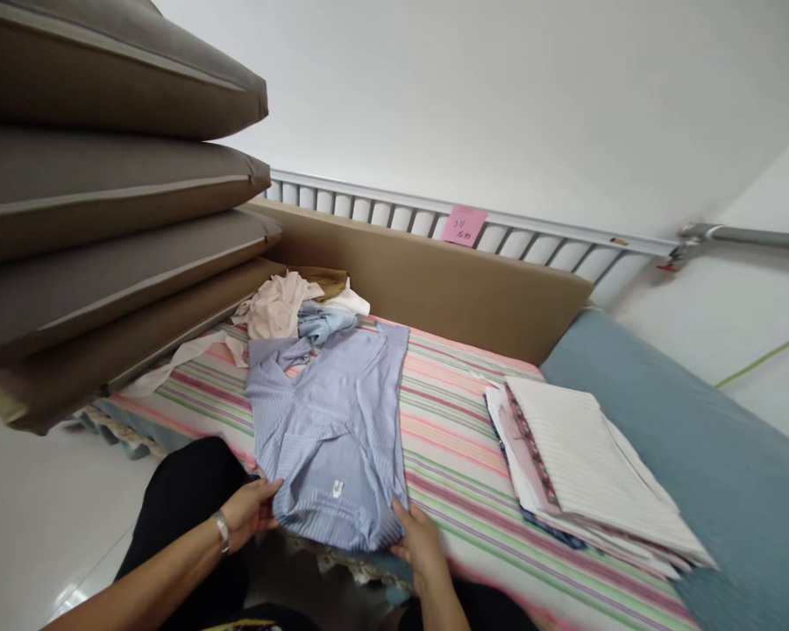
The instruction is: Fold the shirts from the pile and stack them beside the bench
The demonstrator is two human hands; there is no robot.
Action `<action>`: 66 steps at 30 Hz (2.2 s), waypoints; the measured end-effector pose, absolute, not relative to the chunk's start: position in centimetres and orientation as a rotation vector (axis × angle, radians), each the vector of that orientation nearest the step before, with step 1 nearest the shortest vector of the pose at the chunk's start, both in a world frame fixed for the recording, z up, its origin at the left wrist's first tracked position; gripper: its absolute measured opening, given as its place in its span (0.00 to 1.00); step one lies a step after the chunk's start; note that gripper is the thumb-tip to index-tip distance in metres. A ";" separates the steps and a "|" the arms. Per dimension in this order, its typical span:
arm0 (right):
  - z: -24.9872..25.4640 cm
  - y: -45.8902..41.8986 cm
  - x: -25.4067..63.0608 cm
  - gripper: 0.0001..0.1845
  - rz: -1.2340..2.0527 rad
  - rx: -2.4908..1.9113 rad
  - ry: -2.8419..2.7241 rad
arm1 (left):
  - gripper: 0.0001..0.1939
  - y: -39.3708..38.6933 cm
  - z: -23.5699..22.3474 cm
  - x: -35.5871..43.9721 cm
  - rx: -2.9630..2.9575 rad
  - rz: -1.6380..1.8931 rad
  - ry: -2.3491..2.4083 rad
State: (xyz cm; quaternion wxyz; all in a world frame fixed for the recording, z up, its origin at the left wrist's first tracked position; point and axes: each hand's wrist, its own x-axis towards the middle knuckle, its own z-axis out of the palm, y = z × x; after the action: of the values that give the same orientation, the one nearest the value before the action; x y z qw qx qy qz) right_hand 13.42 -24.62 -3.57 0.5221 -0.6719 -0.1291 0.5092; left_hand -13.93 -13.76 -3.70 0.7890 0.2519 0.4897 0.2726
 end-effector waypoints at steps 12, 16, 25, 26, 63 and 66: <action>0.4 -24.1 13.5 0.21 1.341 -1.155 -0.263 | 0.15 -10.4 -0.8 -13.6 0.598 0.822 0.764; 0.5 -23.6 14.1 0.21 1.307 -1.227 -0.243 | 0.17 -9.7 0.3 -12.4 0.643 0.774 0.820; -0.5 -27.6 14.1 0.23 0.476 -1.973 -0.832 | 0.19 -12.9 -3.0 -16.1 1.129 0.834 1.290; -0.5 -28.2 13.4 0.20 0.385 -2.001 -1.026 | 0.18 -13.6 -3.2 -16.6 1.257 0.900 1.315; -2.8 -27.4 13.2 0.13 -0.404 -1.902 -2.356 | 0.14 -10.3 -2.3 -16.2 3.101 0.284 0.520; -3.3 -27.1 14.2 0.13 -0.342 -1.782 -2.393 | 0.30 -10.8 -1.3 -16.8 2.947 0.362 0.440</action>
State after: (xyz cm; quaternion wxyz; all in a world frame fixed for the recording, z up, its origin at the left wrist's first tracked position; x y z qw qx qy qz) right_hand 14.22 -27.10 -3.25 0.0691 -0.5919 -0.7950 -0.1134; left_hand -16.78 -10.85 -1.34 0.0699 0.9794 0.1461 0.1203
